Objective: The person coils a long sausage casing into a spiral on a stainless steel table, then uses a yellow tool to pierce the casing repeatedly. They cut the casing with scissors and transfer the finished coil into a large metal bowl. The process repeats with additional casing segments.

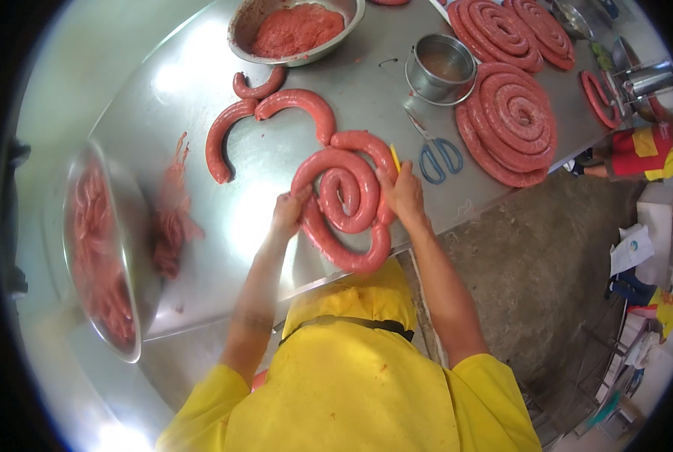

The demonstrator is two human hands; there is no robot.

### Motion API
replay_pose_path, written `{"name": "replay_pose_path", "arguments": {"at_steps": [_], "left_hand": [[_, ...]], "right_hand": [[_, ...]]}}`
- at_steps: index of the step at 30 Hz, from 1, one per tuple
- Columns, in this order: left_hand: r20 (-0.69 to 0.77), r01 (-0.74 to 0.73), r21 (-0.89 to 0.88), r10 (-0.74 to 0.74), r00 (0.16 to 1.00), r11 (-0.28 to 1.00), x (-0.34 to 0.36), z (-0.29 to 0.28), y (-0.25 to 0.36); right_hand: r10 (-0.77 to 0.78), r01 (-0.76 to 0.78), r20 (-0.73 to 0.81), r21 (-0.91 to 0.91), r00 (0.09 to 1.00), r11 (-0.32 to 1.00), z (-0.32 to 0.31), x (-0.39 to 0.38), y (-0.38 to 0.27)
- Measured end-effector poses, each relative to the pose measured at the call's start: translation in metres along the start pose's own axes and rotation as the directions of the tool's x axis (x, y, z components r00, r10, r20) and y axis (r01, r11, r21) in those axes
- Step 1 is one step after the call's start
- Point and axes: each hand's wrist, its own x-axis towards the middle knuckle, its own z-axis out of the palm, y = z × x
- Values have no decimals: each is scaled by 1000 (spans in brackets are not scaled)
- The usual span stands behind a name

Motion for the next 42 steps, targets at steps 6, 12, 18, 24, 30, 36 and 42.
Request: {"name": "replay_pose_path", "arguments": {"at_steps": [6,12,18,24,30,36,42], "left_hand": [[116,-140,-237,171,978,961,-3,-54,24],[293,205,-483,-64,954,851,-76,-50,-78],[89,-20,-648,102,991,761,-82,-77,-56],[-6,-175,-77,175,985,982,-103,-107,-26],[190,-141,-348,217,958,927,-110,-140,-25],[258,-125,-437,257,931,891,-118,-144,-48],[439,-35,-407,229,869,913,-89,-144,-72]], "right_hand": [[-8,25,-147,111,989,994,-48,-4,43],[99,-143,216,199,971,970,-36,-122,62],[40,-77,840,2,541,997,30,-203,-26],[-526,-7,795,553,303,833,128,-173,-163],[-405,-483,621,781,671,396,202,-40,-254],[-310,-300,514,789,799,537,73,28,-204],[-198,-333,486,792,851,512,-45,-51,-132]]}}
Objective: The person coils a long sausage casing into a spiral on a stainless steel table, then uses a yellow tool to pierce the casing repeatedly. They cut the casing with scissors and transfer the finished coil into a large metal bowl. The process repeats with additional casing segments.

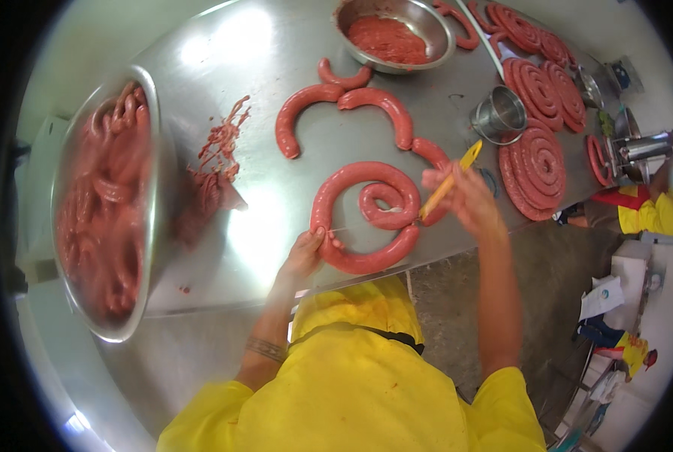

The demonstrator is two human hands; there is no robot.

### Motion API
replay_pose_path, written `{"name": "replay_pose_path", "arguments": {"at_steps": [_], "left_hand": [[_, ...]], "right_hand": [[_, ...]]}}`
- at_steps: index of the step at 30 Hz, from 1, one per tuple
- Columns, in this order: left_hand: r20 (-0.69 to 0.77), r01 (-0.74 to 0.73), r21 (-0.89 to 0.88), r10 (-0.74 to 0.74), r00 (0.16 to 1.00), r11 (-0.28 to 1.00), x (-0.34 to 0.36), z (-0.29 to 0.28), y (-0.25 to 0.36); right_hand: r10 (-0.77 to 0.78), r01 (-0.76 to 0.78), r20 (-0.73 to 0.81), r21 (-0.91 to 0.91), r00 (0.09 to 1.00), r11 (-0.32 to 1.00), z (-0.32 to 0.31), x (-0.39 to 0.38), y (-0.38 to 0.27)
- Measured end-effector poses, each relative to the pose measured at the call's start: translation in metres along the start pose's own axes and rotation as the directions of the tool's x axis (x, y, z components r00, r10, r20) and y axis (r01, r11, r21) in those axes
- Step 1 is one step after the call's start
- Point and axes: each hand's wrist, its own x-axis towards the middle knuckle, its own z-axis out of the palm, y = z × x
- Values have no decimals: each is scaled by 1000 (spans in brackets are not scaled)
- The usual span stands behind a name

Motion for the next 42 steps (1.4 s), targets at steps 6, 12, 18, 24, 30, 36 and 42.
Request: {"name": "replay_pose_path", "arguments": {"at_steps": [6,12,18,24,30,36,42], "left_hand": [[15,-186,-573,237,971,798,22,11,-20],[-500,-167,-157,68,863,973,21,42,13],[38,129,974,693,720,-187,-1,47,38],[-184,249,968,731,657,21,-23,47,40],[-434,-53,753,556,709,656,-14,46,44],[-172,32,944,408,897,328,-26,65,56],[-337,82,853,424,841,515,-3,44,59]], "right_hand": [[50,-18,-125,243,991,970,-13,-88,53],[557,-478,-33,-557,830,679,-60,-116,94],[-181,211,109,-562,977,800,60,-8,93],[77,668,696,-710,714,223,145,75,115],[-150,624,651,-597,744,504,177,41,90],[-410,360,158,271,898,893,137,87,-32],[-390,384,157,63,908,921,43,79,-11]]}}
